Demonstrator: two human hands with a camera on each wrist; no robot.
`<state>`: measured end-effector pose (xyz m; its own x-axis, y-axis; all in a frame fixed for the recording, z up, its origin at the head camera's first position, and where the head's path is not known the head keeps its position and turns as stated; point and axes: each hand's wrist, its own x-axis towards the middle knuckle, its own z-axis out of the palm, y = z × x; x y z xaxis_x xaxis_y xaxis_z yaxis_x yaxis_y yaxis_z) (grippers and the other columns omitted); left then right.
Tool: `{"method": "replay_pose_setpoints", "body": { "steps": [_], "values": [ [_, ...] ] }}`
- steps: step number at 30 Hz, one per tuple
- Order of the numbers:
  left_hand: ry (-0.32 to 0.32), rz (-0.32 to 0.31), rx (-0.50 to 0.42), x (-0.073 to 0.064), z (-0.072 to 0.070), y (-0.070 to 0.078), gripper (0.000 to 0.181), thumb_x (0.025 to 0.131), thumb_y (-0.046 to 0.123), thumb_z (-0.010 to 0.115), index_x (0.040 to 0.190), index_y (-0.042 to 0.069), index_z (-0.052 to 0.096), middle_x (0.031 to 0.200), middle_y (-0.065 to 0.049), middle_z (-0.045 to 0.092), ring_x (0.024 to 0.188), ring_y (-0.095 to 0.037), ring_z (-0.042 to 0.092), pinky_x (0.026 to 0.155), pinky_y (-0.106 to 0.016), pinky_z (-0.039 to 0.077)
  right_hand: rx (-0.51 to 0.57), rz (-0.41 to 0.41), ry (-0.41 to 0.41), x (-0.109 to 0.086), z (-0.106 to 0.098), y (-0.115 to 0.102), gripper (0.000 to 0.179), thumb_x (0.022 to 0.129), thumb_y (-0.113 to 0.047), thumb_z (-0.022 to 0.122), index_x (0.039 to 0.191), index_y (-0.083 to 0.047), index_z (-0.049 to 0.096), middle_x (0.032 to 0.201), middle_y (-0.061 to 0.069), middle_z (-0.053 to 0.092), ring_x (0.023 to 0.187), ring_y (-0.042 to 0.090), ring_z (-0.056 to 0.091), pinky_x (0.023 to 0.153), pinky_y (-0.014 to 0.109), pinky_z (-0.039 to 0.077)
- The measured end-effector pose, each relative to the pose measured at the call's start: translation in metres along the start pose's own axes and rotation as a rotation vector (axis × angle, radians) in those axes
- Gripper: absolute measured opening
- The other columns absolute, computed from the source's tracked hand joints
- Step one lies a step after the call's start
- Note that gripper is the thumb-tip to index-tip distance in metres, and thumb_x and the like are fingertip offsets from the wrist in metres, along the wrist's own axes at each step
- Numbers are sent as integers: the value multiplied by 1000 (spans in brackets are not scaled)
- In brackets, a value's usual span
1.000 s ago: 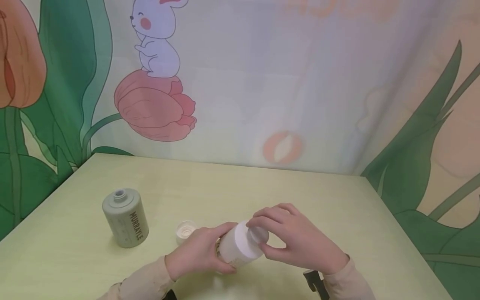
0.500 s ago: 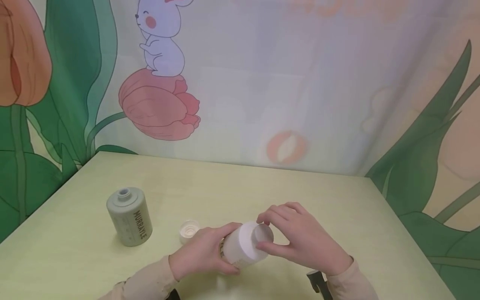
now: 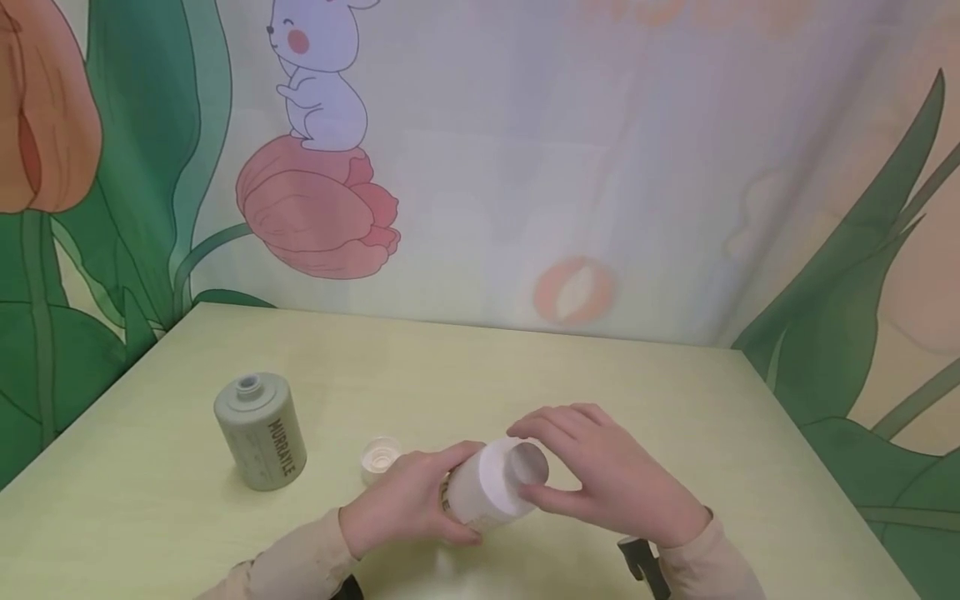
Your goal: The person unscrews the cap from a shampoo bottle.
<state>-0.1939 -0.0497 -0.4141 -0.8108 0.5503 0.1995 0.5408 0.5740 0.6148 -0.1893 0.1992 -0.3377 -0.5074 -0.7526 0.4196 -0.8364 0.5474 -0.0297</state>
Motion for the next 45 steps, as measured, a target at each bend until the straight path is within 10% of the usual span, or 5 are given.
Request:
{"method": "replay_pose_setpoints", "body": {
  "steps": [45],
  "values": [
    [-6, -9, -5, 1, 1, -1, 77, 60, 28, 91, 127, 26, 54, 103, 2, 72, 85, -8, 64, 74, -21, 49, 42, -15, -9, -2, -2, 6, 36, 87, -37, 70, 118, -22, 61, 116, -17, 61, 108, 6, 55, 96, 27, 40]
  ]
}}
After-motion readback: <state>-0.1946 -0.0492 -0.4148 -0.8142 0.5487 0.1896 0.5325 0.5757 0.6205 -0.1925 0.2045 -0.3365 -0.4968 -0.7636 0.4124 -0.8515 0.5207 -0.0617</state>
